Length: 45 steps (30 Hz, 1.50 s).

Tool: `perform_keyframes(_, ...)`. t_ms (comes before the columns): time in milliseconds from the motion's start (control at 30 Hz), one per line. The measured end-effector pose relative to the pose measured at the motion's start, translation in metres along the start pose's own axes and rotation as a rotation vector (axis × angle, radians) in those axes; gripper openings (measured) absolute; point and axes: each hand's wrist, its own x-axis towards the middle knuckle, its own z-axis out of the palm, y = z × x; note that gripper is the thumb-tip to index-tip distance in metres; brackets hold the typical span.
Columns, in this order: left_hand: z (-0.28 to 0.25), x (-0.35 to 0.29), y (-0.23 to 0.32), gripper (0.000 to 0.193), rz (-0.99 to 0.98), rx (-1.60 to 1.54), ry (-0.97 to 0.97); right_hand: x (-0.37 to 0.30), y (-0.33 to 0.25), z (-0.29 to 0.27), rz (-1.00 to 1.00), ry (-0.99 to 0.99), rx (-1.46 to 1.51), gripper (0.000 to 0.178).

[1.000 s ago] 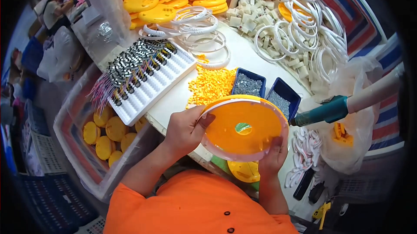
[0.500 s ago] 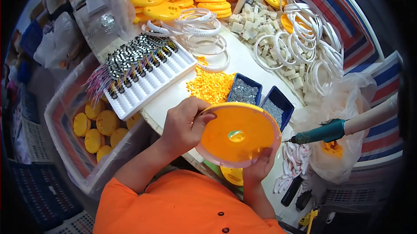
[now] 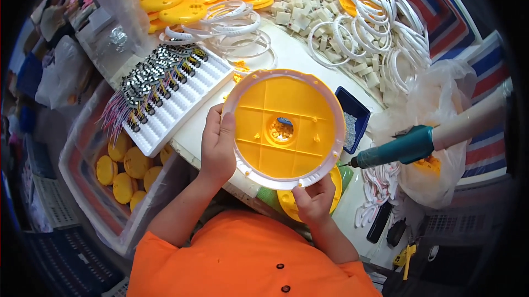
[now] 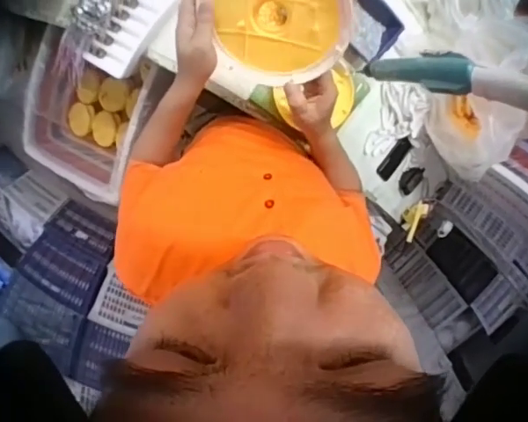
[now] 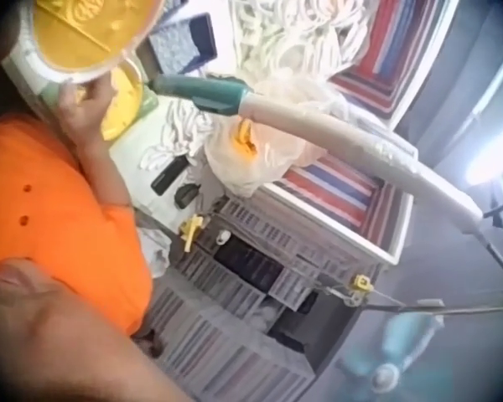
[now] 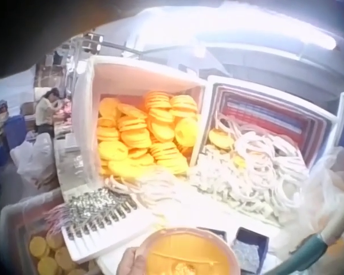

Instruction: Assembling plastic toy housings by applying adhesive and inserting small metal fasteners.

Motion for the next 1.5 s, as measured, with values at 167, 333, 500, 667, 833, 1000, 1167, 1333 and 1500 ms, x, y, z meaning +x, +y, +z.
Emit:
perform_keyframes(167, 0.006, -0.01, -0.002, 0.03, -0.196, -0.158, -0.022, 0.01, -0.005, -0.005, 0.28, 0.027, 0.648, 0.057)
perform_keyframes(333, 0.037, -0.049, -0.037, 0.038, -0.372, -0.246, -0.106, 0.019, 0.015, 0.0, 0.374, 0.176, 0.704, 0.042)
perform_keyframes(500, 0.021, -0.041, -0.036, 0.043, -0.171, 0.164, -0.267, -0.001, -0.052, -0.057, 0.154, 0.189, 0.233, 0.027)
perform_keyframes(667, 0.006, -0.036, -0.054, 0.032, -0.224, 0.457, -0.371, -0.003, -0.065, -0.084, -0.069, -0.05, -0.917, 0.035)
perform_keyframes(833, 0.02, -0.045, -0.058, 0.036, -0.234, 0.671, -0.566, -0.028, -0.029, -0.086, -0.058, -0.06, -1.085, 0.041)
perform_keyframes(1000, 0.019, -0.043, -0.059, 0.036, -0.307, 0.667, -0.595, -0.029, -0.023, -0.086, -0.046, -0.085, -1.109, 0.041)
perform_keyframes(1167, 0.016, -0.038, -0.059, 0.037, -0.316, 0.685, -0.643, -0.02, -0.023, -0.08, -0.052, -0.108, -1.147, 0.041)
perform_keyframes(1333, 0.013, -0.039, -0.065, 0.038, -0.293, 0.585, -0.631, -0.013, -0.027, -0.071, -0.027, -0.166, -1.205, 0.037)
perform_keyframes(1500, 0.012, -0.037, -0.064, 0.038, -0.313, 0.6, -0.643, -0.012, -0.028, -0.069, -0.026, -0.223, -1.289, 0.038)
